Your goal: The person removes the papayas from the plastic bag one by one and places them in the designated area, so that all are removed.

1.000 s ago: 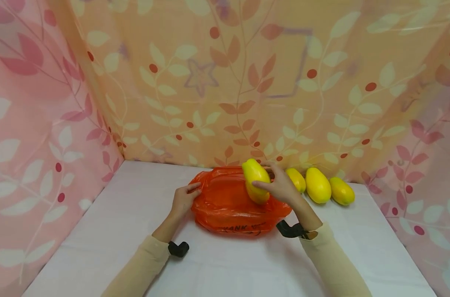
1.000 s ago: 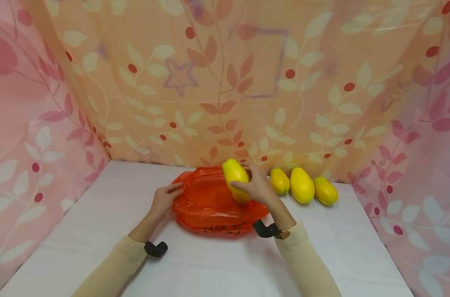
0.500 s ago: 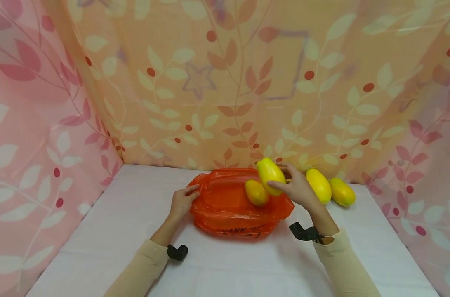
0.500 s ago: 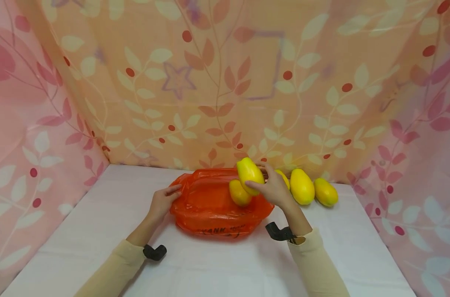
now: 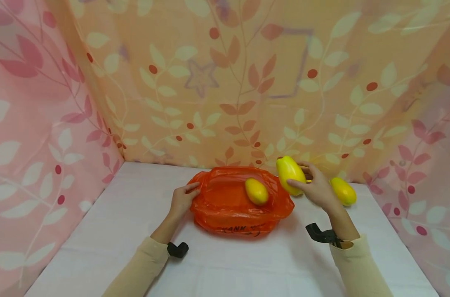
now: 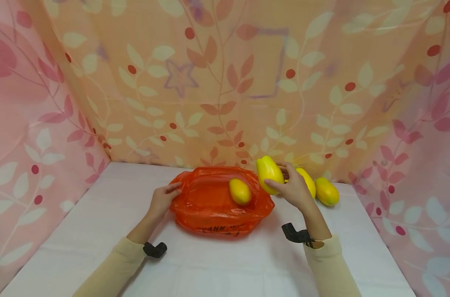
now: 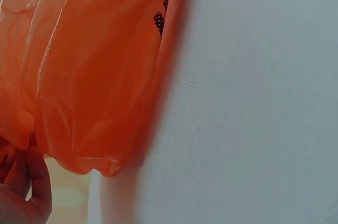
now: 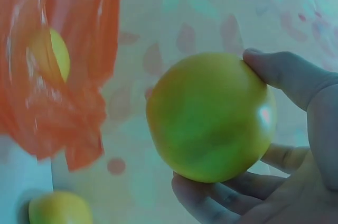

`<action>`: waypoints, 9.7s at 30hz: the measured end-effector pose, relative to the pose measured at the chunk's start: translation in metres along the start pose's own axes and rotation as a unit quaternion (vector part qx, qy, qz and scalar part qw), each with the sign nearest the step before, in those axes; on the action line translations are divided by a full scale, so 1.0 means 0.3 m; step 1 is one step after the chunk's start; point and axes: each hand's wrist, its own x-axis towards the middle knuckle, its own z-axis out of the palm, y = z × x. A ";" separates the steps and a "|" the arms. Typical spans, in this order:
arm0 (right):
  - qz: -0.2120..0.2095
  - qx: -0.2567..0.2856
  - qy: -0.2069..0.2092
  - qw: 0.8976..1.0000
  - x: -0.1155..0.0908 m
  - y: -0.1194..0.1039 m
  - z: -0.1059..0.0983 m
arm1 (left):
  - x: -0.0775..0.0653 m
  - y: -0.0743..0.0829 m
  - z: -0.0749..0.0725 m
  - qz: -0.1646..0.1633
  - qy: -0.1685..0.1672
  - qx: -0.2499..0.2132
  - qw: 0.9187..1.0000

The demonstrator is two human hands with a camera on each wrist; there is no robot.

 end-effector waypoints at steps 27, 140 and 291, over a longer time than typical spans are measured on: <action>0.081 -0.050 -0.016 0.995 -0.045 0.196 -0.031 | -0.002 0.013 -0.010 -0.005 -0.007 -0.013 1.000; 0.199 -0.138 -0.022 0.970 -0.115 0.360 0.067 | -0.014 0.022 -0.008 -0.016 -0.015 -0.019 1.000; 0.057 -0.172 -0.113 0.977 0.166 0.010 0.462 | -0.039 -0.010 0.031 -0.018 -0.009 -0.034 0.999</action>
